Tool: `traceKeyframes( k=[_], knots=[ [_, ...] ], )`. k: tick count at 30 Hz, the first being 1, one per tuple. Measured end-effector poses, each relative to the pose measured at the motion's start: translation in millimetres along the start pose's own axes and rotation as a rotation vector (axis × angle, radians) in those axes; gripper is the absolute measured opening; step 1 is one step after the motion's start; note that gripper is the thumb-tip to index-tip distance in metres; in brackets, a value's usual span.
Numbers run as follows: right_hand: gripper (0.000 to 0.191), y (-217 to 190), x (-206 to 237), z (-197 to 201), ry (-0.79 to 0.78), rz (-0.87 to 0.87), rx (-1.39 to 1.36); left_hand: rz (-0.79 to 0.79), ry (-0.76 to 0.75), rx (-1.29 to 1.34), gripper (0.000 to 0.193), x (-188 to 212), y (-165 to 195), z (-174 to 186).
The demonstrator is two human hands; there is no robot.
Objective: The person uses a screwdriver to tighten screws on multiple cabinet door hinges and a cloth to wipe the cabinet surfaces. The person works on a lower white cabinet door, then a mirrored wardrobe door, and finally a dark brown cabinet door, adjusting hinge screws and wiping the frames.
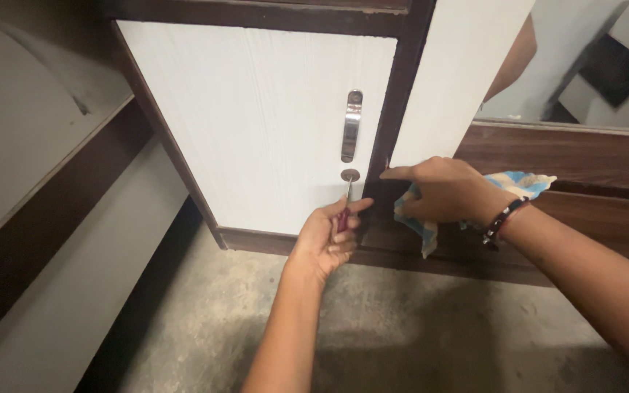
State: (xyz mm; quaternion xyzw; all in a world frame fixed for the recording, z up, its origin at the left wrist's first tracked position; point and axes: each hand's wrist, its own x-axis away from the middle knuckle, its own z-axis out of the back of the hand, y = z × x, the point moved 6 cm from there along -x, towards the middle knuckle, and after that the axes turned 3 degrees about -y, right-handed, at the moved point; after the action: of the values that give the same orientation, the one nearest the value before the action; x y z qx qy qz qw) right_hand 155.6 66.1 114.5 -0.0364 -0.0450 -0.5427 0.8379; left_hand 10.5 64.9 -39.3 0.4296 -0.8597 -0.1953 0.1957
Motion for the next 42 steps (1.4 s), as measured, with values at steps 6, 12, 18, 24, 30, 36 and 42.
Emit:
traceKeyframes(
  k=[6,12,18,24,30,36,42],
  knots=[
    [0.055,-2,-1,0,0.056,0.047,-0.006,-0.147,0.269,-0.338,0.033,-3,5,9],
    [0.056,-2,-3,-1,0.054,0.030,0.021,-0.397,0.870,-1.393,0.035,30,33,-30],
    [0.053,-9,2,6,0.043,-0.007,0.020,-0.452,0.918,-1.902,0.021,29,30,-60],
    [0.061,-19,-2,22,-0.013,-0.073,-0.039,-0.208,0.603,-1.300,0.028,8,45,-8],
    [0.061,-25,-2,24,-0.046,-0.106,0.006,0.083,0.179,-0.208,0.030,-1,26,14],
    [0.062,-21,-3,20,-0.065,-0.122,0.005,-0.147,-0.078,-0.035,0.026,-3,8,9],
    [0.060,-20,-5,19,-0.020,-0.065,-0.007,-0.369,0.785,-1.378,0.026,21,29,-21]
  ],
)
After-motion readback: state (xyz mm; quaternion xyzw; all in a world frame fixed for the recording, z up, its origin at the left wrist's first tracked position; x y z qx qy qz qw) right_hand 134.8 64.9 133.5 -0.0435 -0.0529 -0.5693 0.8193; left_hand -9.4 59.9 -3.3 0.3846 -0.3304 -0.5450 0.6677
